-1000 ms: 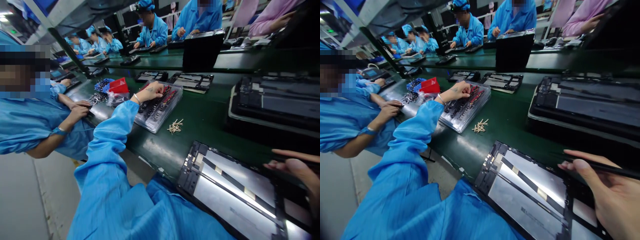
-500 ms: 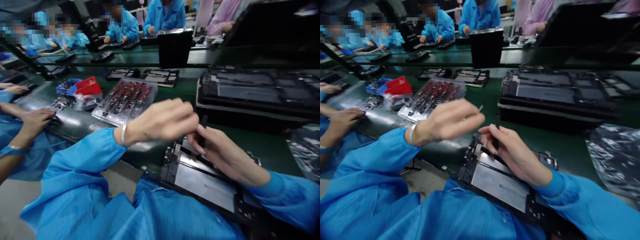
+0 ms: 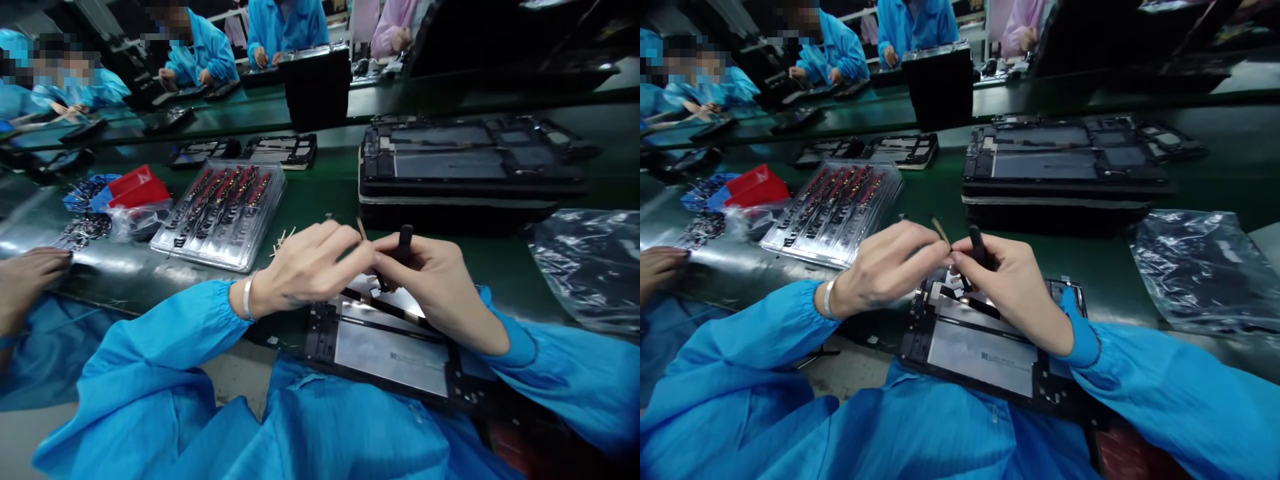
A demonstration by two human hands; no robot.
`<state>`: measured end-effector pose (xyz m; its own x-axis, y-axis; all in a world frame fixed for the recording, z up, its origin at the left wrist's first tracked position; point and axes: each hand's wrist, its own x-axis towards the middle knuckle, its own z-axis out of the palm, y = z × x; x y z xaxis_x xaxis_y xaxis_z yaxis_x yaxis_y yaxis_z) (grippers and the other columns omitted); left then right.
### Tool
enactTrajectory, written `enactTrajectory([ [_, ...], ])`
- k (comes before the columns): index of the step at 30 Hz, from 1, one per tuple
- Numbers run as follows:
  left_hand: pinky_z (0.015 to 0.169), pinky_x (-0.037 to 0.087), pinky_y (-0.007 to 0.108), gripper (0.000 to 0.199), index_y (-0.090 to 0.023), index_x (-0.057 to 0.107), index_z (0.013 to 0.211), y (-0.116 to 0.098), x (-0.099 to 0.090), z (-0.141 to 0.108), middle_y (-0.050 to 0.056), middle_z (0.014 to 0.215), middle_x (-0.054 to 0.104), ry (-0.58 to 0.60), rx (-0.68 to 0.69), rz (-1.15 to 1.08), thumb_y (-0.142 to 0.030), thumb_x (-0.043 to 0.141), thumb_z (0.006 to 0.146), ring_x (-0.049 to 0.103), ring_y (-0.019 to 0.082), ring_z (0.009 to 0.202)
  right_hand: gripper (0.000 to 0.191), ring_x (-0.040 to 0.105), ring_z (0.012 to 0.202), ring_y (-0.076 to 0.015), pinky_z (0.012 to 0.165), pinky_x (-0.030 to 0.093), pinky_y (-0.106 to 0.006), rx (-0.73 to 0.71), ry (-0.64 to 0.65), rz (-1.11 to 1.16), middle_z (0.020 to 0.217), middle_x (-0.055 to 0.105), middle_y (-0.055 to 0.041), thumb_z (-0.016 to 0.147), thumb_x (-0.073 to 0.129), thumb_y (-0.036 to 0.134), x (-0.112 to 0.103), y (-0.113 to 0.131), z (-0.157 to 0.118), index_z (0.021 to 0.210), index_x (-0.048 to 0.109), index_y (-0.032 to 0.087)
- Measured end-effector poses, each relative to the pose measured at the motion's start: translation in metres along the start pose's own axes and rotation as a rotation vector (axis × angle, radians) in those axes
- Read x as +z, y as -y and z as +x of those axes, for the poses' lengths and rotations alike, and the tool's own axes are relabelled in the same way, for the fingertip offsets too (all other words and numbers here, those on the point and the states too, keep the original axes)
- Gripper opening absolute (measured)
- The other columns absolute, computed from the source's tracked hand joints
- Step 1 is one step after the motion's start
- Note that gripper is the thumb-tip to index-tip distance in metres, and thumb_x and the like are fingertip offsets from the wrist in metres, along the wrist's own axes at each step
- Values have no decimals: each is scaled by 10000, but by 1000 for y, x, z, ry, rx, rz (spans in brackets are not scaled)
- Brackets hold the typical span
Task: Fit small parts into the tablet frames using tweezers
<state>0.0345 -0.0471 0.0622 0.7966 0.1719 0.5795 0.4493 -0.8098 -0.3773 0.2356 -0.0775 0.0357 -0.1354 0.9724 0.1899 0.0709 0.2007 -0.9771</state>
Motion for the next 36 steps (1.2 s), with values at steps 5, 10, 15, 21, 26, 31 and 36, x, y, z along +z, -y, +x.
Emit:
enactTrajectory([
  [5, 705, 509, 278, 189, -144, 622, 970, -6, -10, -1, 62, 892, 688, 110, -100, 20, -169, 459, 1062, 620, 160, 792, 127, 613, 644, -141, 593, 456, -269, -274, -16, -368, 751, 711, 3, 929, 669, 260, 0, 4, -7, 832, 733, 209],
  [10, 656, 419, 297, 174, -135, 599, 959, -22, -16, -3, 45, 808, 660, 67, -78, 116, -133, 450, 1049, 574, 169, 708, 133, 616, 616, -115, 584, 439, -241, -405, 12, -514, 729, 703, 8, 943, 616, 185, 2, 3, -12, 870, 727, 181],
  [15, 653, 384, 302, 202, -179, 570, 843, -5, -11, -15, 20, 782, 628, 121, -132, 178, -157, 494, 1029, 554, 168, 713, 97, 652, 671, -130, 602, 446, -239, -346, 42, -518, 768, 729, 1, 926, 659, 209, 0, -1, -9, 884, 741, 179],
  [21, 663, 417, 305, 189, -127, 642, 992, 42, -4, -44, 83, 939, 666, 694, -459, 227, -158, 463, 1043, 617, 209, 857, 133, 692, 726, -175, 649, 502, -277, -104, 11, -361, 771, 741, -4, 903, 694, 329, -6, -7, 1, 869, 760, 218],
  [26, 737, 470, 314, 277, -86, 651, 1113, 47, -12, -52, 133, 1099, 655, 925, -481, 177, -3, 428, 971, 628, 238, 967, 133, 703, 767, -195, 673, 498, -298, -59, 9, -320, 801, 756, -25, 866, 730, 354, -7, -10, 3, 856, 775, 230],
  [31, 840, 490, 339, 305, -92, 683, 1193, 35, -8, -40, 142, 1088, 665, 500, -540, -34, -100, 428, 1026, 627, 230, 981, 193, 653, 703, -149, 594, 470, -243, 68, -32, -111, 774, 741, -31, 841, 773, 410, -2, -9, 0, 851, 772, 218],
  [36, 743, 478, 242, 330, -156, 749, 1030, 8, 17, -8, 46, 914, 713, 140, -772, -1147, -433, 568, 1027, 642, 138, 819, 243, 537, 569, -98, 512, 419, -225, 136, -37, 91, 726, 711, -29, 824, 791, 425, 6, -8, -4, 834, 748, 185],
])
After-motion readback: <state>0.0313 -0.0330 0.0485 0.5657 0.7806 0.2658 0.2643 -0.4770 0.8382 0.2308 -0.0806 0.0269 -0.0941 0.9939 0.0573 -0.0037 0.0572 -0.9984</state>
